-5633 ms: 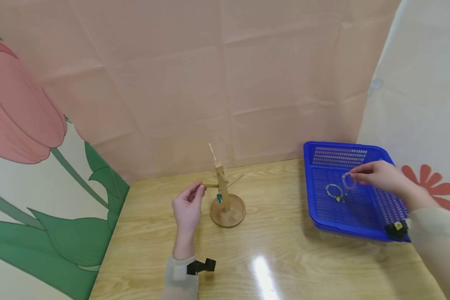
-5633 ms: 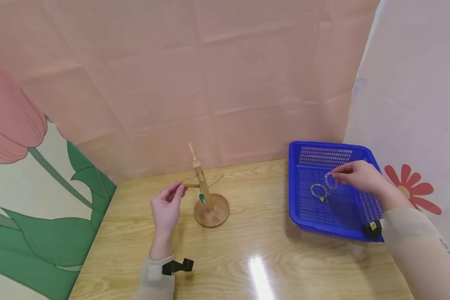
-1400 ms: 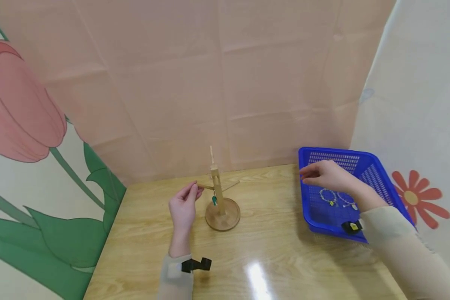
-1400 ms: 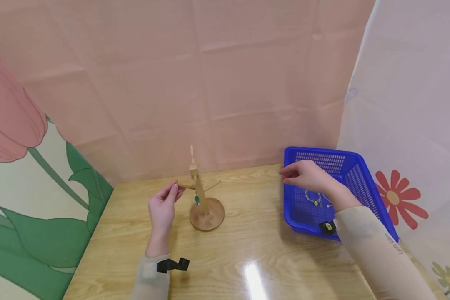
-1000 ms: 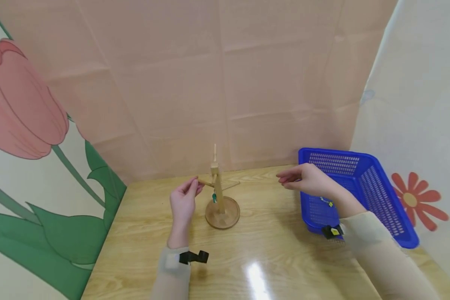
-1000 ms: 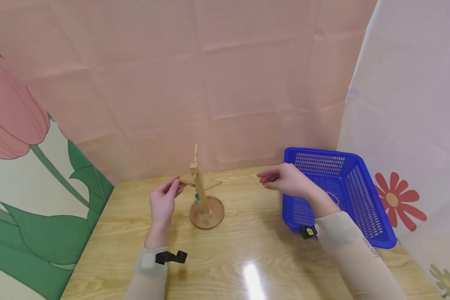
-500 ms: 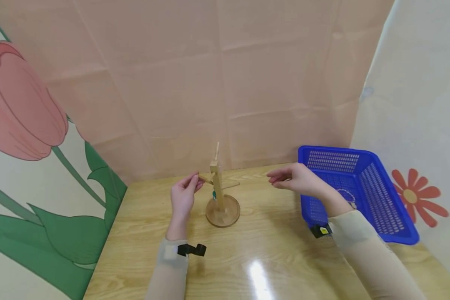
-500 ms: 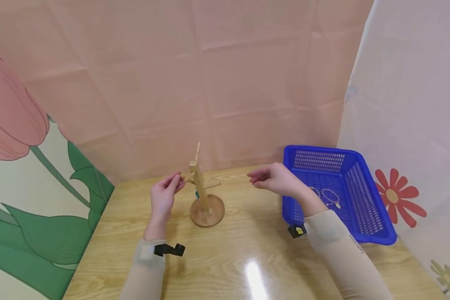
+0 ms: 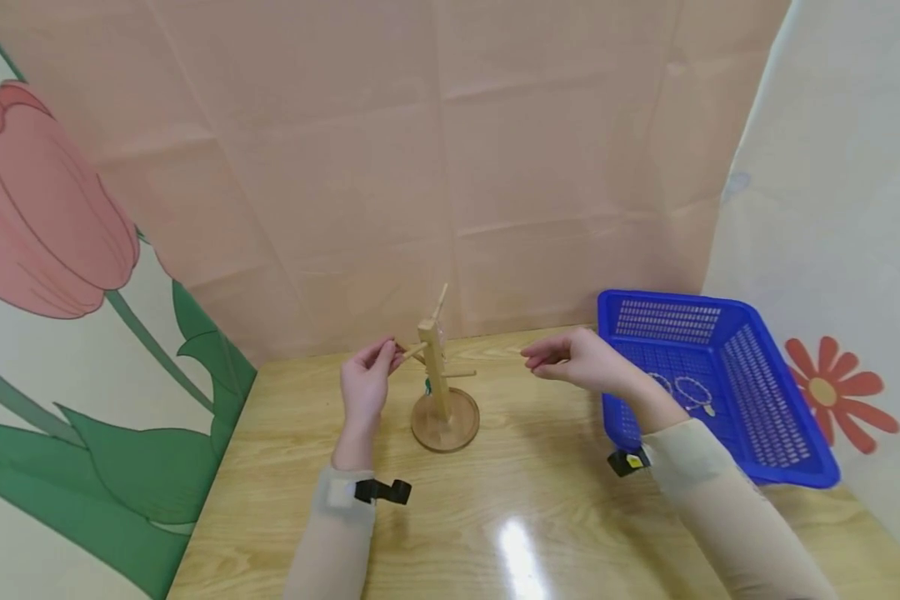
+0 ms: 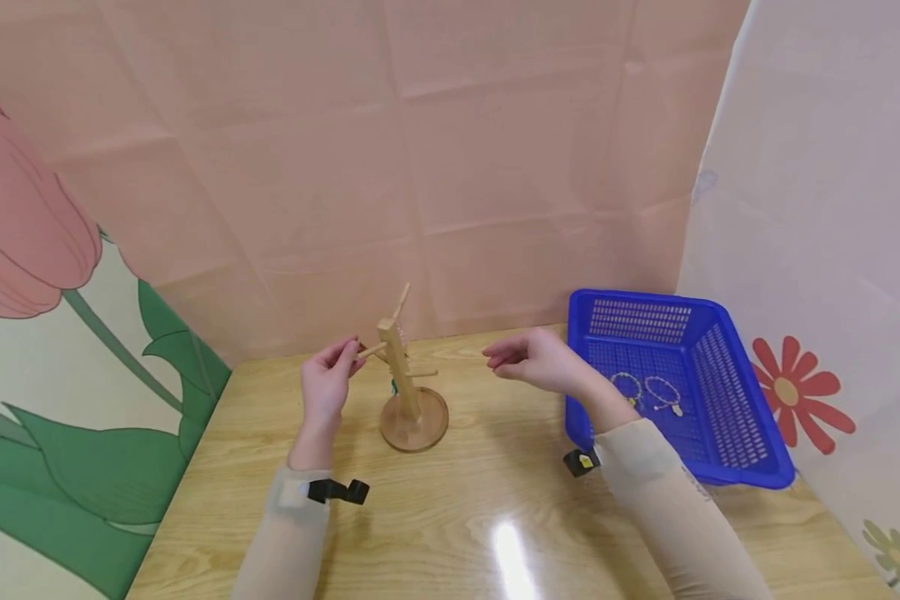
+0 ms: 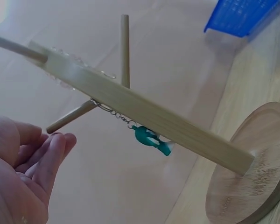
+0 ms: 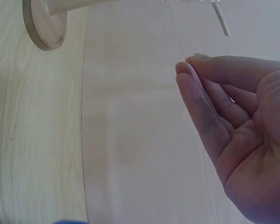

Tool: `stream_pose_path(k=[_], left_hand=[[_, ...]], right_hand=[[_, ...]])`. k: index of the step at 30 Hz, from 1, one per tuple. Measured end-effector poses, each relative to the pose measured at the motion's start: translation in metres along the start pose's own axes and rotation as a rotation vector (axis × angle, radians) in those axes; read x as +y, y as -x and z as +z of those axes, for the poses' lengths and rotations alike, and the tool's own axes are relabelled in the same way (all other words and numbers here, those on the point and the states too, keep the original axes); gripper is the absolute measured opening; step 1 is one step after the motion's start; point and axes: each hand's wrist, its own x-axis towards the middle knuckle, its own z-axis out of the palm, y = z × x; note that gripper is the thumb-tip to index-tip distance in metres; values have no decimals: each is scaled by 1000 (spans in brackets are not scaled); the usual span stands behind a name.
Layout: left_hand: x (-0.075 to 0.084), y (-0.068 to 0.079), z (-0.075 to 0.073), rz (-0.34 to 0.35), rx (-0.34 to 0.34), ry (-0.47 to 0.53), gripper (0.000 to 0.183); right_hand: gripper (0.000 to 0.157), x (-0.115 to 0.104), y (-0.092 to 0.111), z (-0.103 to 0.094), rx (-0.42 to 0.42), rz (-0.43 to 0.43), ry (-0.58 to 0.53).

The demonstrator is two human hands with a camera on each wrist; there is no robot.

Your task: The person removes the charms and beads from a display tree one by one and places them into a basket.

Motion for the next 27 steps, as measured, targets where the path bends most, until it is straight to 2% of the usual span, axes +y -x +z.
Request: stream_pose_path(k=[3,6,10,14,16,22,27], left_hand=[[14,11,-2,61,32,-59,27],[36,29,0,161,56,-154,22],[62,49,7,310,40,-250,20],[77,59,14,412,19,-307,20],[77,60,15,442,14,-333,21],[57,50,9,513,-53,-347,27],[57,49,13,582,-68,-353,23]], right_hand=[[29,-2,-2,3,3,-6,-9],[28,-4,-5,7,15,-4,-5],[27,-8,-13,11,75,-24,25],[27,-13,-24,19,156,-38,-11],[27,-14,-30,25,181,-30,-55],[27,-16,-42,39,233,12,-197],[26,-16,-51,45,281,22,-259]])
